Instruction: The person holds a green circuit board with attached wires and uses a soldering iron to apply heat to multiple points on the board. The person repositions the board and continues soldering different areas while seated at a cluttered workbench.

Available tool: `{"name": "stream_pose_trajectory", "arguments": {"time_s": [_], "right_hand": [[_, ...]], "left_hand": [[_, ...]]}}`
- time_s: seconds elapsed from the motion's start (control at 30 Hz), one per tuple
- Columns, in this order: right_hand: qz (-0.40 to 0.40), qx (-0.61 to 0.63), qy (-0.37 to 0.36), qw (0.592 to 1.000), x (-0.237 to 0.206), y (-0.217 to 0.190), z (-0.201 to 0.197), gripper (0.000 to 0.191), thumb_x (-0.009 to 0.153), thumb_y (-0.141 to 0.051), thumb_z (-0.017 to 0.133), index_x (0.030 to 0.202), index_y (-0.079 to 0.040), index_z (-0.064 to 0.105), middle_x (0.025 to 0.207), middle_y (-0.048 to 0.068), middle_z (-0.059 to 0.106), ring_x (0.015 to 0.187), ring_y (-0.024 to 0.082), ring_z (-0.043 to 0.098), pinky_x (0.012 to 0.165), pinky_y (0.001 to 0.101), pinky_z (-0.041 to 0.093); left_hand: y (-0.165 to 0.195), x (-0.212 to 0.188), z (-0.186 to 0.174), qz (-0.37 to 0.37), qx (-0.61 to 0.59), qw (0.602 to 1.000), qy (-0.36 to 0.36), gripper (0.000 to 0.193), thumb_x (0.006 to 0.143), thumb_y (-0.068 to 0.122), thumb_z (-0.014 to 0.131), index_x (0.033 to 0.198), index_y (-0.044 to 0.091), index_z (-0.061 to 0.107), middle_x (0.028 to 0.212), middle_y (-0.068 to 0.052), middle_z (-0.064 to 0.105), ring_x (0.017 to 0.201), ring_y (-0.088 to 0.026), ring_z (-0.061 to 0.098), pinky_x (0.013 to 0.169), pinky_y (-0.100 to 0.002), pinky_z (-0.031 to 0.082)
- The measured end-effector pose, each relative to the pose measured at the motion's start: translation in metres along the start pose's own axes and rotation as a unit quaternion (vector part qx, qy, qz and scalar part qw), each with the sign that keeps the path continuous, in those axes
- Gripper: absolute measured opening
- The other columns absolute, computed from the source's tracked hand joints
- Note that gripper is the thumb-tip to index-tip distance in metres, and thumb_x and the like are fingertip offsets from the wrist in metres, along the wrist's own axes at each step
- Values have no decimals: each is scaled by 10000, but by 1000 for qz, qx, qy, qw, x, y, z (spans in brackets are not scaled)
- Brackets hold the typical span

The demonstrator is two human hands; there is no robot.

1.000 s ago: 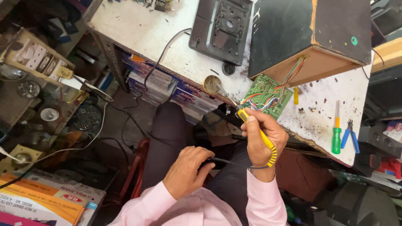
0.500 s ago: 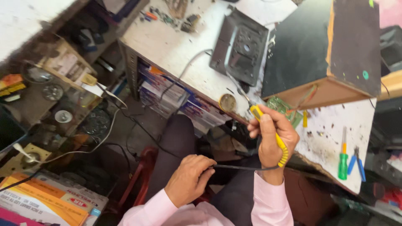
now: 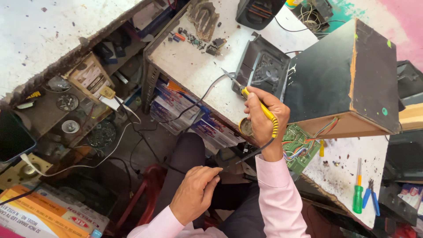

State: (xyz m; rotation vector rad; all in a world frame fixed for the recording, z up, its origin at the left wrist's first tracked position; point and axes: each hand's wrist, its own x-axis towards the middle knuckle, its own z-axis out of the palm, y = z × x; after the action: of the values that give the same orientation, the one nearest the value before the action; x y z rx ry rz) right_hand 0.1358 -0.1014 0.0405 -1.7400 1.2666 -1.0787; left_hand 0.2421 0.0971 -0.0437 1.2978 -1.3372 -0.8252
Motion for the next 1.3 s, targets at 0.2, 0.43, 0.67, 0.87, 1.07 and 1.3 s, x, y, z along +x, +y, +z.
{"name": "stream_pose_trajectory", "arguments": {"time_s": [0.2,0.43,0.67,0.87,1.07,1.3], "right_hand": [[2,8,-4,1000,6,3,8,247,986,-150,679,1140,25,762,814,61,730,652,71,658,574,199,519],[-2,-10,-6,1000,5,0,10,242,984,-149,675,1132,18,767,811,70,730,656,72,661,579,201,523],[-4,9,8,1000,-2,-4,6,232,995,-132,672,1147,20,761,811,77,720,661,76,655,579,202,515],[1,97,29,995,-29,9,-35,227,1020,-94,636,1162,60,723,844,115,722,657,108,641,570,226,502],[88,305,106,942,-93,26,-118,242,1013,-109,582,1141,67,690,898,168,699,656,191,622,521,256,458],[145,530,148,822,-192,59,-249,284,1042,-193,603,1162,40,714,824,145,613,647,190,499,522,235,353]], "left_hand": [[-6,3,-3,0,-5,1000,4,201,923,61,663,1114,2,677,975,-131,719,954,-333,676,902,-431,503],[-9,4,-3,-6,-7,1000,0,201,927,67,666,1116,1,676,967,-130,717,953,-334,674,909,-435,499],[-9,2,-3,-8,-12,1000,-1,203,924,61,663,1119,6,675,973,-129,716,956,-330,677,905,-431,500],[6,1,14,7,-1,1000,-15,180,905,86,684,1071,19,700,922,-126,712,929,-343,678,865,-433,518],[31,1,35,-131,-158,959,-195,267,886,190,744,1063,-8,722,902,-107,757,753,-200,769,677,-329,593],[52,-18,147,-211,-344,882,-245,293,992,163,673,1202,-38,701,969,-76,743,857,-121,691,760,-279,584]]}}
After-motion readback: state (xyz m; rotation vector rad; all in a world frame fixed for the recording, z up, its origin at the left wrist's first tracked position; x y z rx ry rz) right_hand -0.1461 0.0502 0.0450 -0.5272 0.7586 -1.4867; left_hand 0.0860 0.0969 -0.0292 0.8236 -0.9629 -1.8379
